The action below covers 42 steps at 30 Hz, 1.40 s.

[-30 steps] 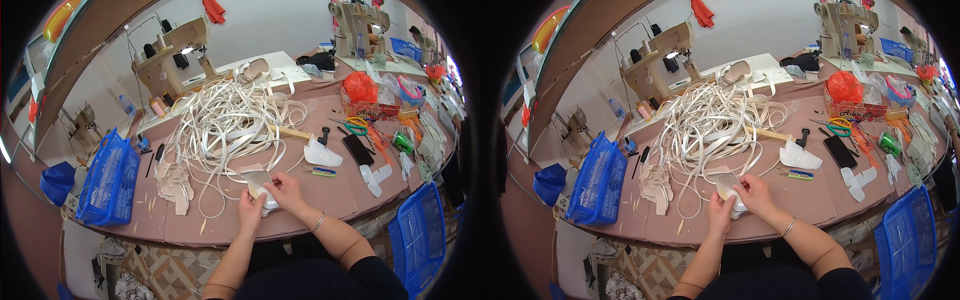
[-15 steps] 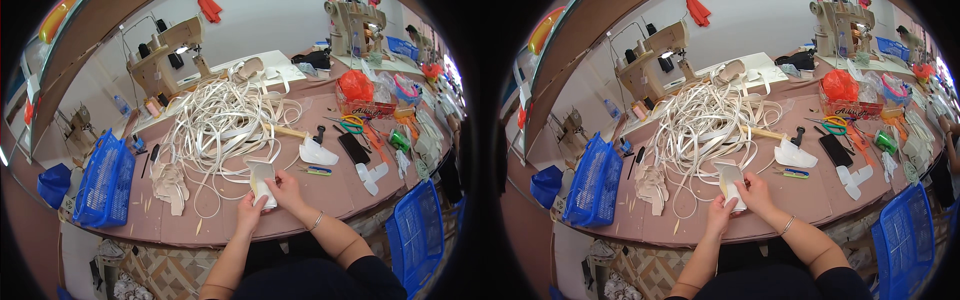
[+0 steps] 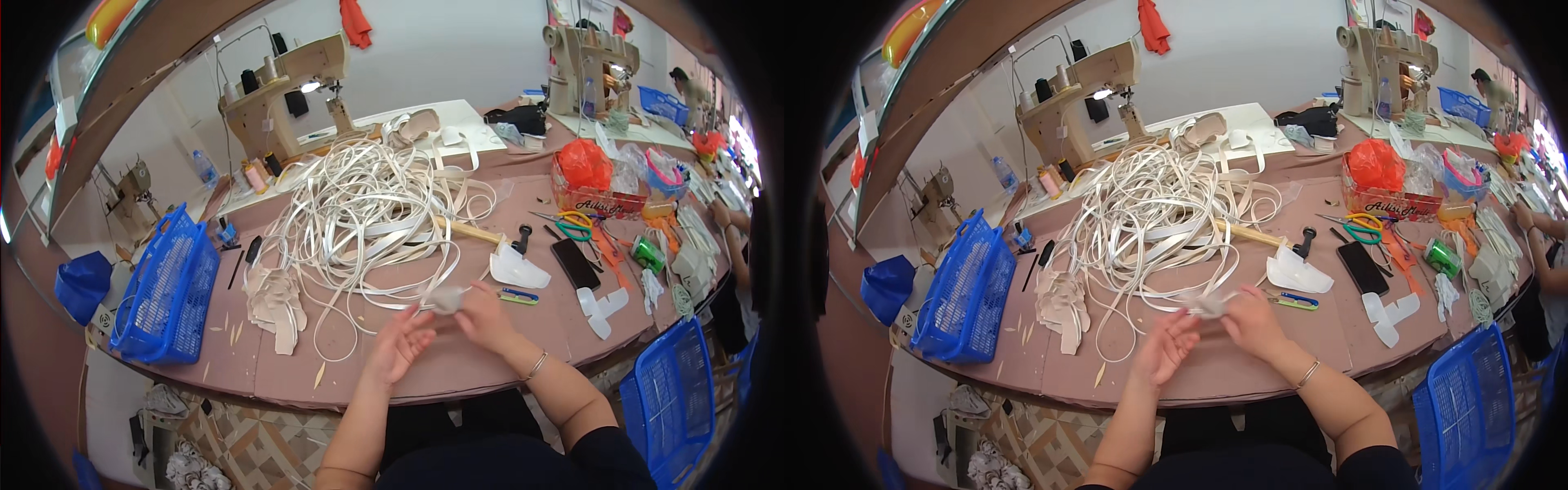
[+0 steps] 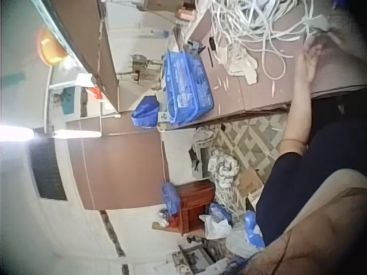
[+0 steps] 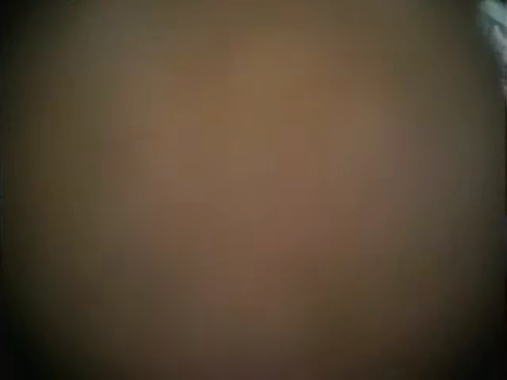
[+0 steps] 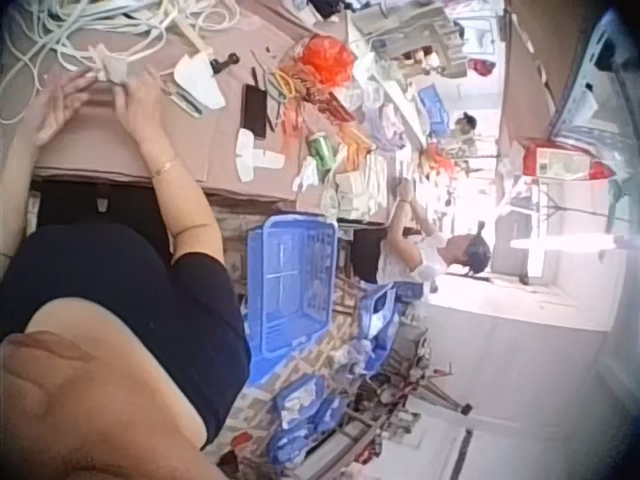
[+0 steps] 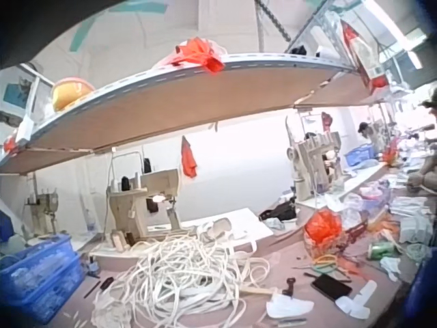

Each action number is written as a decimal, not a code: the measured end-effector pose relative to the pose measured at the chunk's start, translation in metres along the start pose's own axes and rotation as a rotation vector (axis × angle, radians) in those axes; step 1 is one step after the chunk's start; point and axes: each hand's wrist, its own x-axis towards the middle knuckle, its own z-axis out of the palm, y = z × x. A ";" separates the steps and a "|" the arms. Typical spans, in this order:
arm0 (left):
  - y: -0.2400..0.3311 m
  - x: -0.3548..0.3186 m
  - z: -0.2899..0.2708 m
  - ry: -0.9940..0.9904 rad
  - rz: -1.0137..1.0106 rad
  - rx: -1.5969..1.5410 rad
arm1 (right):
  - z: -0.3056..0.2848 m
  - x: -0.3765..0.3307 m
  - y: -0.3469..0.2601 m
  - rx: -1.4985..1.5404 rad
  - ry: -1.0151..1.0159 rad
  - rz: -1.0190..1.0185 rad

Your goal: The person assembles white fabric masks by hand at a cluttered workbench. They pick up fabric pieces, fold them, and insert elastic bands into the edges to form the mask structure. The person handles the items one at a time, repeatedly folding and adjusting the fabric and elastic.

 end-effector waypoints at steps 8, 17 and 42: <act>-0.032 0.017 0.014 0.149 0.526 0.731 | 0.034 0.007 -0.024 0.992 0.246 0.617; -0.055 0.016 -0.005 0.142 0.531 0.116 | 0.038 -0.003 -0.054 0.466 0.183 0.428; -0.053 -0.001 -0.014 0.266 0.514 0.599 | 0.029 -0.016 -0.057 0.213 0.140 0.167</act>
